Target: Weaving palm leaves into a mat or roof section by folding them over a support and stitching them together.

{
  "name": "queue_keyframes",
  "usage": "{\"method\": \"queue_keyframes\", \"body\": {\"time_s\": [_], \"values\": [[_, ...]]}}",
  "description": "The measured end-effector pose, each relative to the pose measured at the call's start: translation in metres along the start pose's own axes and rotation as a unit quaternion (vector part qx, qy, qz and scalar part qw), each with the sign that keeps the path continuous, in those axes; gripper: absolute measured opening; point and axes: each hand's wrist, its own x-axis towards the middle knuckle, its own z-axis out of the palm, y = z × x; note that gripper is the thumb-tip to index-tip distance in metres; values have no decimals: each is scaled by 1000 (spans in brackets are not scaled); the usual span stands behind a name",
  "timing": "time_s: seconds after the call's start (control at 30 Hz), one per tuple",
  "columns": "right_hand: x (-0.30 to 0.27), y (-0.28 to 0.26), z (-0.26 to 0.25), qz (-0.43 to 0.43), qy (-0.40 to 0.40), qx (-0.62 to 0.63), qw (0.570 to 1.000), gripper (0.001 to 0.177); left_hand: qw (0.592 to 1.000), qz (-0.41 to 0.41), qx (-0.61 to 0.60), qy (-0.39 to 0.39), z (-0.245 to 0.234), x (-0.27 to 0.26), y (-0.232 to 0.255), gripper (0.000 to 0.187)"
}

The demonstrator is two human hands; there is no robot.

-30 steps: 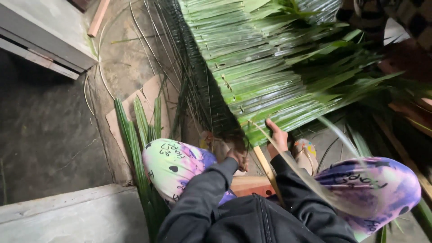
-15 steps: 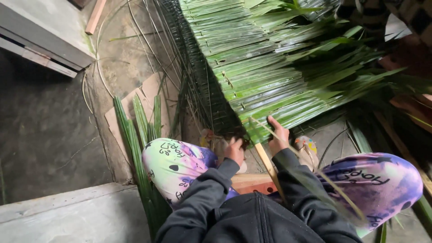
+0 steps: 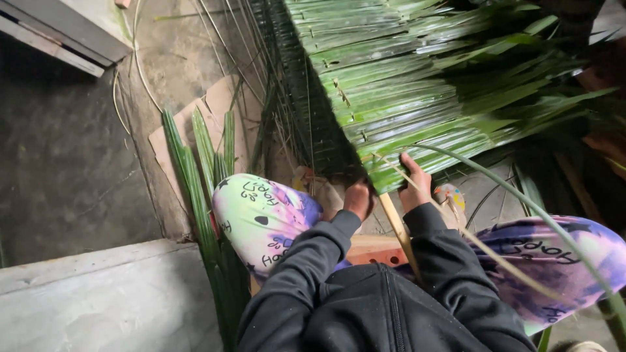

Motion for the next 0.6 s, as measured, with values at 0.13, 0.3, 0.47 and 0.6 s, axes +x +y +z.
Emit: {"method": "queue_keyframes", "body": {"time_s": [0.13, 0.3, 0.47, 0.6], "values": [[-3, 0, 0, -2, 3, 52, 999, 41, 999, 14, -15, 27, 13, 1, -5, 37], [8, 6, -3, -5, 6, 50, 999, 45, 996, 12, -46, 76, 51, 6, -15, 35], [34, 24, -11, -23, -1, 77, 997, 44, 980, 35, -127, 147, 52, 11, -24, 11], [15, 13, -6, 1, -22, 95, 995, 39, 981, 44, -115, 152, 11, 1, 0, 9]]}}
